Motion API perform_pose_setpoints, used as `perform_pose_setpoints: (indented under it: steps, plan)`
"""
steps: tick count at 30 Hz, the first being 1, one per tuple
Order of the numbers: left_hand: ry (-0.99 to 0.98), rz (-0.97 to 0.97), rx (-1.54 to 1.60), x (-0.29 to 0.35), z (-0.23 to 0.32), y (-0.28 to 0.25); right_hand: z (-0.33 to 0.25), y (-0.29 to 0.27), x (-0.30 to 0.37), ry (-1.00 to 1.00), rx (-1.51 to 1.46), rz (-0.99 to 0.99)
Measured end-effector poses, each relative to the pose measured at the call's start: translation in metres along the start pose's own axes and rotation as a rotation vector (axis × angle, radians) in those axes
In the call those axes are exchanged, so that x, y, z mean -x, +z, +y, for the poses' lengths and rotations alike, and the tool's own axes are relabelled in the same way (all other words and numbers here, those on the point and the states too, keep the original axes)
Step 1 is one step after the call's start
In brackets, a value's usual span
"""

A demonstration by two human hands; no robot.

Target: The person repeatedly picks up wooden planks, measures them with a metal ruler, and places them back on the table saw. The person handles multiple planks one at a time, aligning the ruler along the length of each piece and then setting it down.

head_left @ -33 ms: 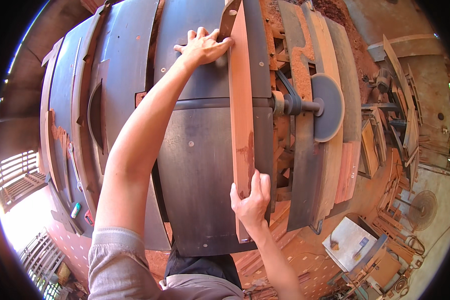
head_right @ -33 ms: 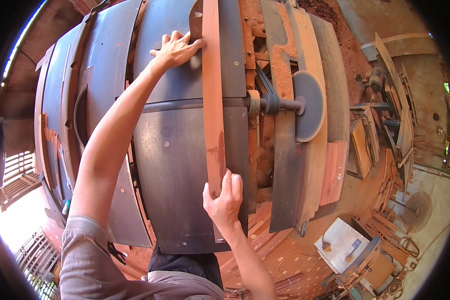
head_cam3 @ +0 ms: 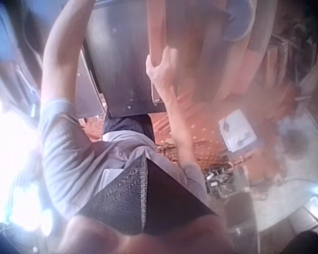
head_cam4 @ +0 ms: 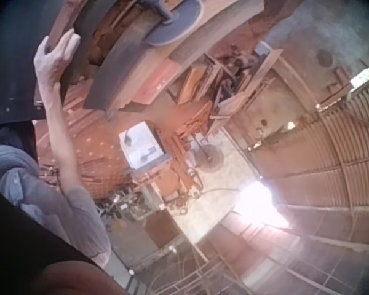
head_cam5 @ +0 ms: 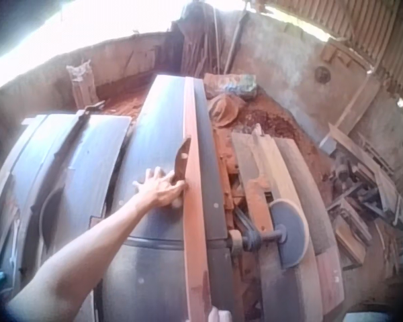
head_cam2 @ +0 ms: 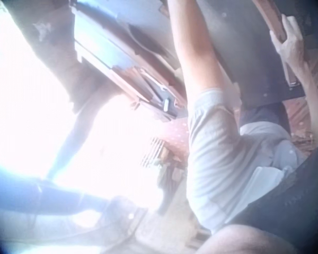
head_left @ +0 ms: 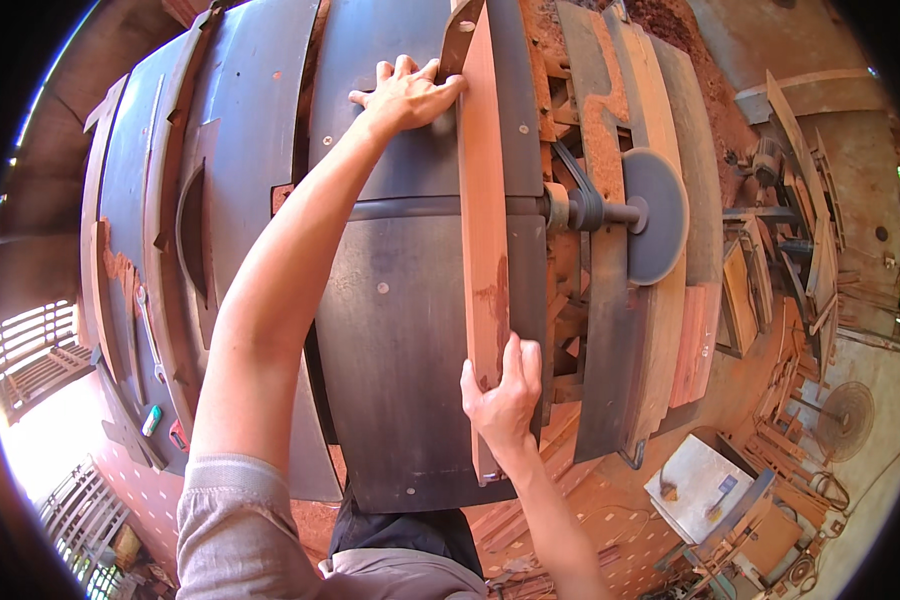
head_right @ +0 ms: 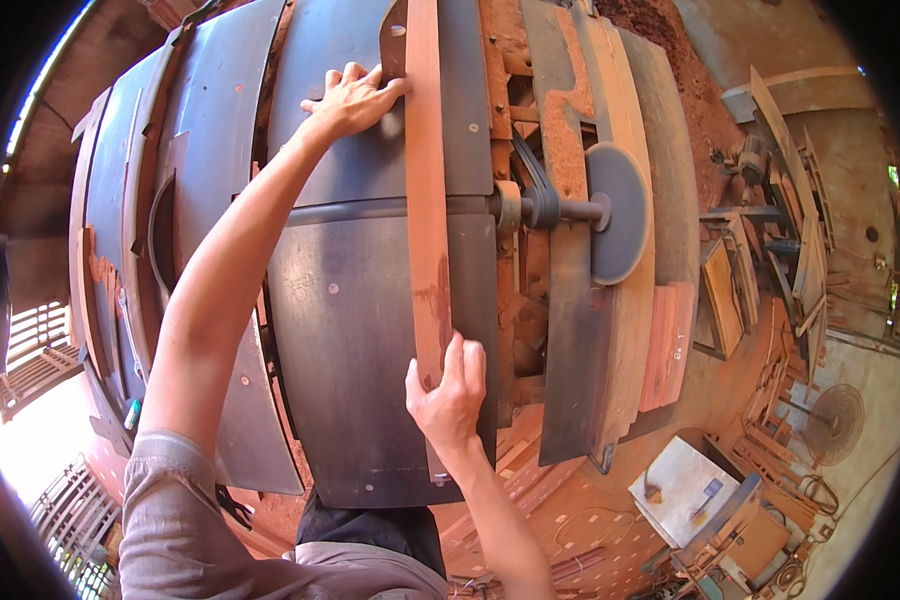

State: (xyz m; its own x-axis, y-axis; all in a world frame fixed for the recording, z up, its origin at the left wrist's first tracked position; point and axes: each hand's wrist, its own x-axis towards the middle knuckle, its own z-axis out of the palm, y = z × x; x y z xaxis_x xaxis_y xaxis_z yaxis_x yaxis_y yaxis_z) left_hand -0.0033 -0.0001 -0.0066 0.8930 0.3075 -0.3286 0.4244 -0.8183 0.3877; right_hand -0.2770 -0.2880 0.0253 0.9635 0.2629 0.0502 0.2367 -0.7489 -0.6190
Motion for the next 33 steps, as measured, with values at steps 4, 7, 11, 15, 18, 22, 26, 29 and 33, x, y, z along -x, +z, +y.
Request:
perform_pose_setpoints:
  steps: [4, 7, 11, 15, 18, 22, 26, 29, 33]
  plan:
    - [-0.018, 0.001, -0.002, 0.002, 0.002, -0.002, 0.0, 0.013, -0.041, -0.044, 0.007, 0.032]
    - [0.013, 0.043, -0.056, -0.005, 0.001, -0.001, -0.001, 0.023, -0.08, -0.068, 0.001, 0.05]
    - [0.04, 0.084, -0.122, -0.003, -0.003, 0.005, -0.004, 0.035, -0.122, -0.102, -0.003, 0.091]
    - [0.072, 0.105, -0.161, -0.002, -0.003, 0.006, -0.008, 0.045, -0.162, -0.116, -0.004, 0.122]
    - [0.07, 0.119, -0.135, 0.001, 0.0, 0.005, -0.01, 0.05, -0.184, -0.107, 0.002, 0.124]
    - [0.089, 0.146, -0.163, 0.001, -0.001, 0.007, -0.013, 0.055, -0.21, -0.11, 0.016, 0.138]
    - [0.11, 0.155, -0.189, -0.001, -0.003, 0.008, -0.016, 0.059, -0.231, -0.11, 0.013, 0.146]
    - [0.143, 0.221, -0.222, -0.004, -0.008, 0.014, -0.017, 0.065, -0.246, -0.155, 0.044, 0.205]
    - [0.148, 0.274, -0.239, -0.01, -0.011, 0.024, -0.017, 0.071, -0.268, -0.117, 0.044, 0.169]
